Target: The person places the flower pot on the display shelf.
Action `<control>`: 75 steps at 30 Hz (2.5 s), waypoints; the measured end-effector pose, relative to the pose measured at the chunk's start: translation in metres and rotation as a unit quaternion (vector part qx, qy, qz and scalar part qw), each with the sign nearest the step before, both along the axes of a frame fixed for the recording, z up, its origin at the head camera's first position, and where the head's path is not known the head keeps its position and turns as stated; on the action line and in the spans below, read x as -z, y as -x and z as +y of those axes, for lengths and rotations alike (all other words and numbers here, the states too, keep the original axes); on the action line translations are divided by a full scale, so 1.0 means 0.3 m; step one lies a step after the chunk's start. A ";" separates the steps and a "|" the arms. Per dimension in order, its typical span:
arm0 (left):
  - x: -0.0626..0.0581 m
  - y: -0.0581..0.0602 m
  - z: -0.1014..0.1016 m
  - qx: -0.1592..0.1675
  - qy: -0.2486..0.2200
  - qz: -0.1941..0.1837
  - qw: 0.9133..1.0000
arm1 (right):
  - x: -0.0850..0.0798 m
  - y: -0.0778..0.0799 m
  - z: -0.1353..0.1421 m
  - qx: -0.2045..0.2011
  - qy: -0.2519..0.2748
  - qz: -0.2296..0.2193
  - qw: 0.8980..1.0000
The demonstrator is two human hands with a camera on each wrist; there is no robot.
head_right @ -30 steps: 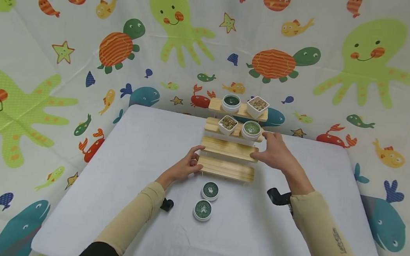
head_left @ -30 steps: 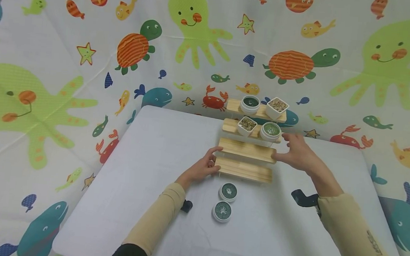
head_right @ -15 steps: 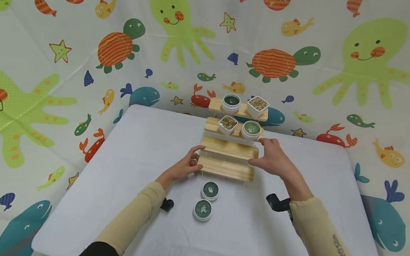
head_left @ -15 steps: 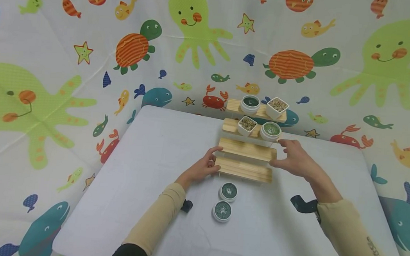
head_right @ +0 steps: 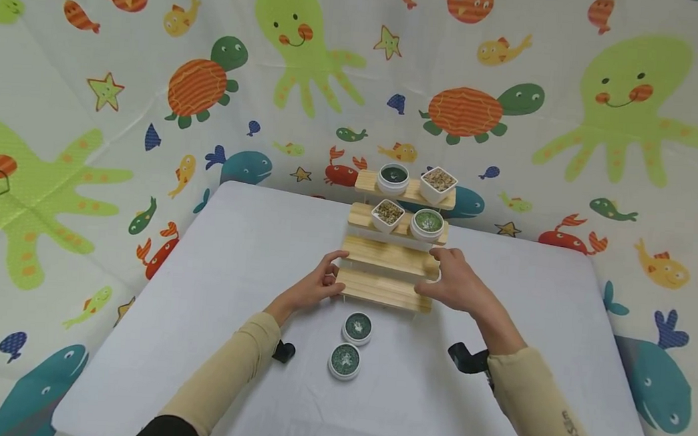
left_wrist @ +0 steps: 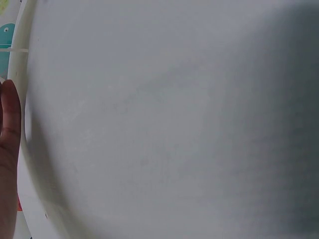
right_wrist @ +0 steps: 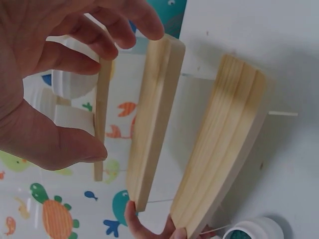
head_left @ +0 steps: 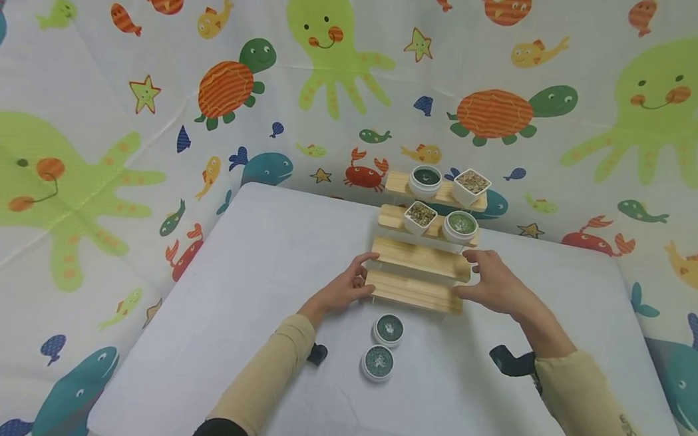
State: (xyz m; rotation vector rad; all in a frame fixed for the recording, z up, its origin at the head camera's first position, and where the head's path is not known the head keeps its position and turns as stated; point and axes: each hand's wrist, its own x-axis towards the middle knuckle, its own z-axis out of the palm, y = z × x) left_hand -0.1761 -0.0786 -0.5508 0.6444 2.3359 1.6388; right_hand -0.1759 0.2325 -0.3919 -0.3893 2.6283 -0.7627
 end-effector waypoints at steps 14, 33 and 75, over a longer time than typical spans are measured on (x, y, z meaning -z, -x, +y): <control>-0.002 -0.003 0.008 0.000 -0.002 -0.004 1.000 | 0.030 -0.033 -0.022 -0.029 0.025 0.015 0.999; -0.118 -0.048 0.007 0.018 -0.011 -0.008 1.000 | 0.131 -0.078 -0.069 -0.068 0.087 0.038 0.993; -0.128 -0.051 0.007 0.013 -0.007 -0.002 1.000 | 0.238 -0.142 -0.141 -0.112 0.121 0.042 0.985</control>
